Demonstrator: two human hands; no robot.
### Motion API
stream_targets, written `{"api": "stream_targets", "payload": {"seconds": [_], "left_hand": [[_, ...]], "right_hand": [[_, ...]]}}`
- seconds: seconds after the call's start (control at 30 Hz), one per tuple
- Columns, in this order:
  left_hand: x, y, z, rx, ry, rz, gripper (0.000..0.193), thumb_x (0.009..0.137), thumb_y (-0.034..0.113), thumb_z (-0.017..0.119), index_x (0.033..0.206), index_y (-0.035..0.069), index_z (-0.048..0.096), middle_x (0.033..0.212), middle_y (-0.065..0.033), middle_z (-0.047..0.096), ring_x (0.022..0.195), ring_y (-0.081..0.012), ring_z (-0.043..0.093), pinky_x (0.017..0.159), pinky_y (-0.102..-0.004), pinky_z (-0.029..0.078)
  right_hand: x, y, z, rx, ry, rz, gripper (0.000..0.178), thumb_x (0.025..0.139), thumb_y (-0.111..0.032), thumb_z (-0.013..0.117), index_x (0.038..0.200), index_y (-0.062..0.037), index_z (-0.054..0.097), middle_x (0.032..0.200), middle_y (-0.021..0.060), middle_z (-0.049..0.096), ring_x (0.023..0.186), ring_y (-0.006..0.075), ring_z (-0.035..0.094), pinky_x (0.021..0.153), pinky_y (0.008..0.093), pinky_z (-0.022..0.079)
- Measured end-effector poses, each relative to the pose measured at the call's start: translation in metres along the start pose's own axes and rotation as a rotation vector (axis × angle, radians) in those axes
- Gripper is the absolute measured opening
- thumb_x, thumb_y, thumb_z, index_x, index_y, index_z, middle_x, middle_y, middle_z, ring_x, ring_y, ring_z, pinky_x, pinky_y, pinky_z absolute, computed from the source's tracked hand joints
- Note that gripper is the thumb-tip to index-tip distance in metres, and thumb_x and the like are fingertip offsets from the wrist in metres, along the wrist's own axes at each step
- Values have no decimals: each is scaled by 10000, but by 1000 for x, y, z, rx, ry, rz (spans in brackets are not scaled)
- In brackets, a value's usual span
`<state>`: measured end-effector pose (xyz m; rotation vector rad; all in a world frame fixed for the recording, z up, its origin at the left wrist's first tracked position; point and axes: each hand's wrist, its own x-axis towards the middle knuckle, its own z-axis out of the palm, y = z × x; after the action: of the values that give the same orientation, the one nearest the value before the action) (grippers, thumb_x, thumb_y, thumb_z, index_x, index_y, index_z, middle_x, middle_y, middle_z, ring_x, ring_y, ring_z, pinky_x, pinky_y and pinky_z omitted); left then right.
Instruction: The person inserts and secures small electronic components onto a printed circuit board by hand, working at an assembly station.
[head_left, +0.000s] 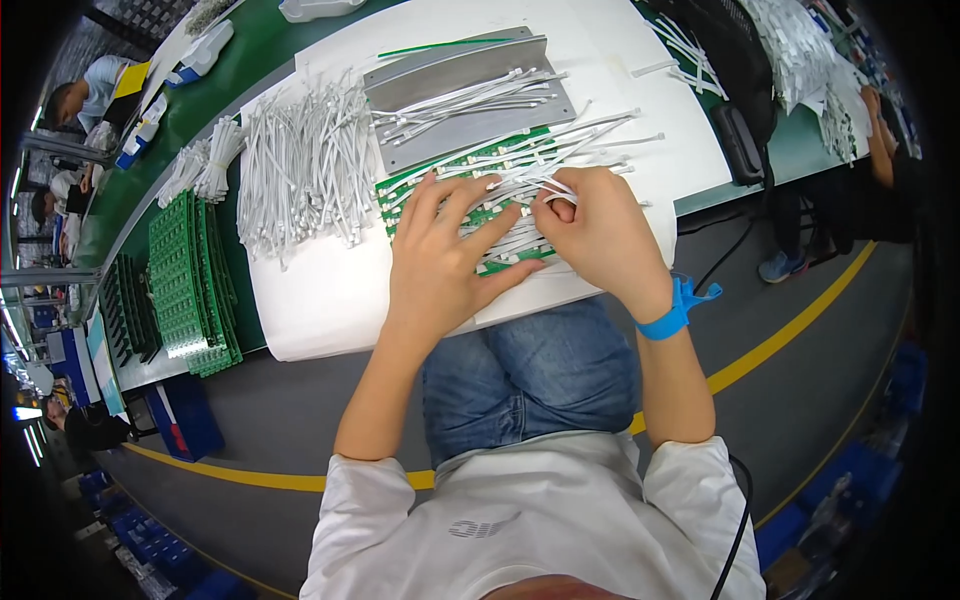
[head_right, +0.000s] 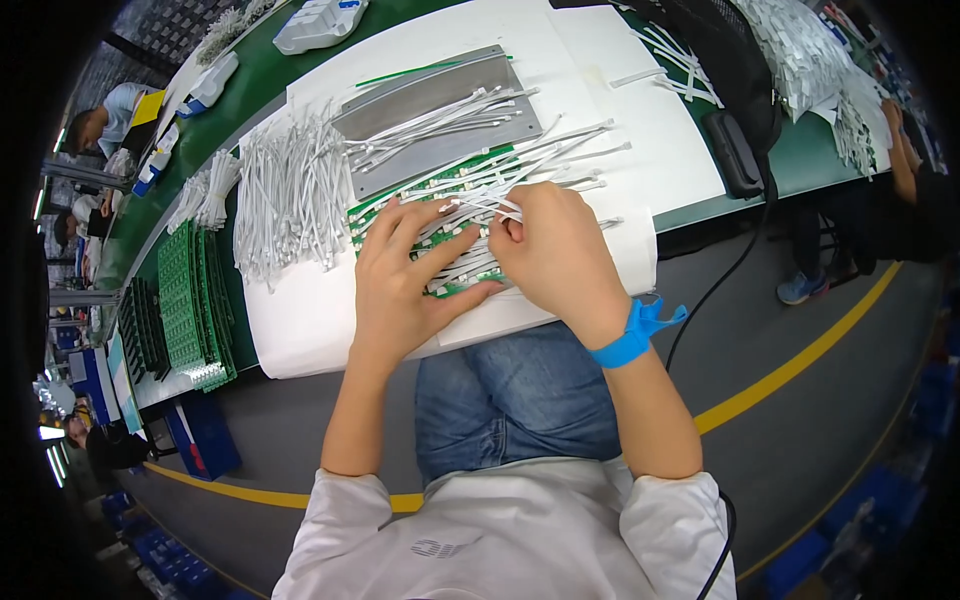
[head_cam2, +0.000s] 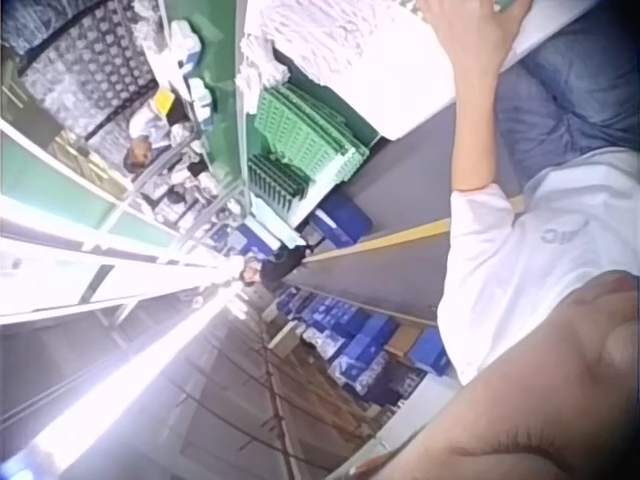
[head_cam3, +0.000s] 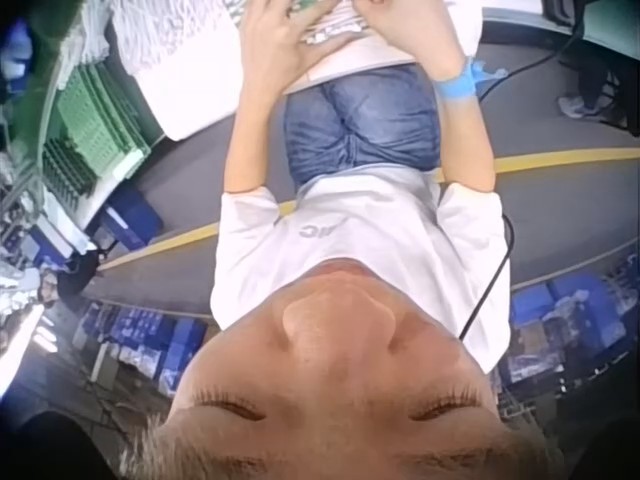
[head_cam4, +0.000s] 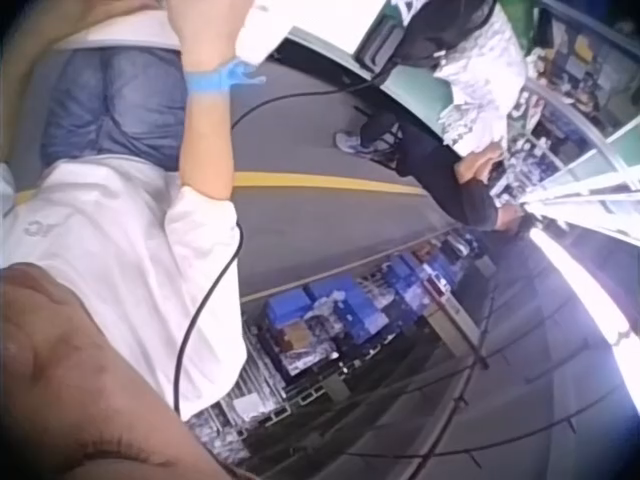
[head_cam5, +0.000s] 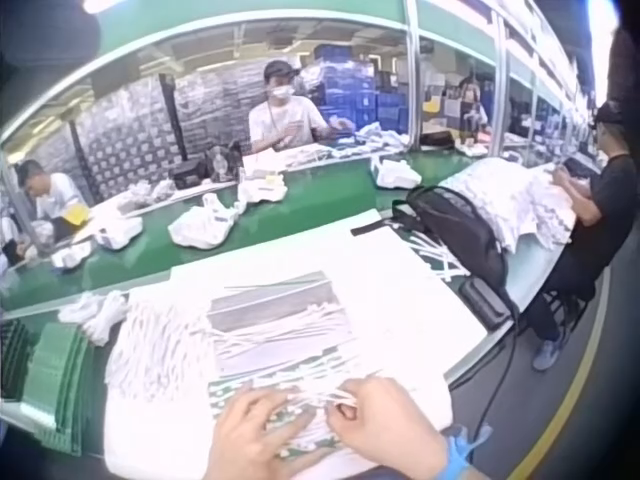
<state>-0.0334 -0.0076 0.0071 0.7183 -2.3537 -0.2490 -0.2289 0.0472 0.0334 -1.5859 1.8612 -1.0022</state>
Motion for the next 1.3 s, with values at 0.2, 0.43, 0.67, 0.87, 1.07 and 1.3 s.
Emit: {"api": "stream_targets", "payload": {"seconds": [0.2, 0.43, 0.67, 0.87, 1.07, 1.3], "left_hand": [[-2, -2, 2, 11, -40, -5, 490, 703, 396, 966, 1097, 140, 830, 1299, -75, 683, 1245, -320, 611, 1142, -591, 464], [-1, -2, -1, 9, -13, 8, 499, 695, 397, 968, 1101, 141, 831, 1299, -60, 685, 1230, -313, 616, 1143, -586, 466], [-1, -2, -2, -48, 16, 23, 491, 684, 345, 968, 1098, 132, 810, 1286, -58, 715, 1198, -315, 640, 1112, -546, 489], [-1, -1, -2, -91, 23, 99, 423, 694, 290, 966, 1048, 134, 795, 1259, -32, 735, 1177, -305, 659, 1114, -525, 491], [-2, -1, 0, -125, -14, 73, 359, 713, 281, 956, 972, 130, 760, 1254, -16, 732, 1198, -274, 660, 1139, -527, 468], [-10, 18, 1, 44, 15, -55, 357, 732, 323, 941, 984, 140, 766, 1285, 1, 718, 1236, -258, 639, 1187, -606, 389]], "right_hand": [[-6, -9, 16, -139, 112, -46, 147, 867, -64, 735, 785, 34, 664, 726, 225, 672, 692, 422, 688, 660, 506, 544], [-9, -15, 0, -58, -19, 140, 130, 908, -73, 738, 861, 25, 667, 809, 233, 681, 792, 448, 694, 716, 519, 547], [-19, 15, -24, -274, 307, -214, 62, 1000, 2, 605, 1045, 44, 598, 956, 226, 602, 917, 459, 619, 800, 517, 505], [-37, 11, -50, 253, 583, -64, 102, 1075, -58, 602, 1115, 34, 582, 901, 184, 644, 723, 240, 658, 667, 311, 512], [-38, -15, -41, -39, 174, -287, 89, 947, -13, 719, 1021, -17, 669, 884, 122, 688, 719, 254, 702, 632, 334, 521], [-23, -1, -33, -301, 13, -203, 89, 909, -133, 779, 923, -48, 758, 844, 89, 687, 735, 266, 716, 624, 408, 539]]}}
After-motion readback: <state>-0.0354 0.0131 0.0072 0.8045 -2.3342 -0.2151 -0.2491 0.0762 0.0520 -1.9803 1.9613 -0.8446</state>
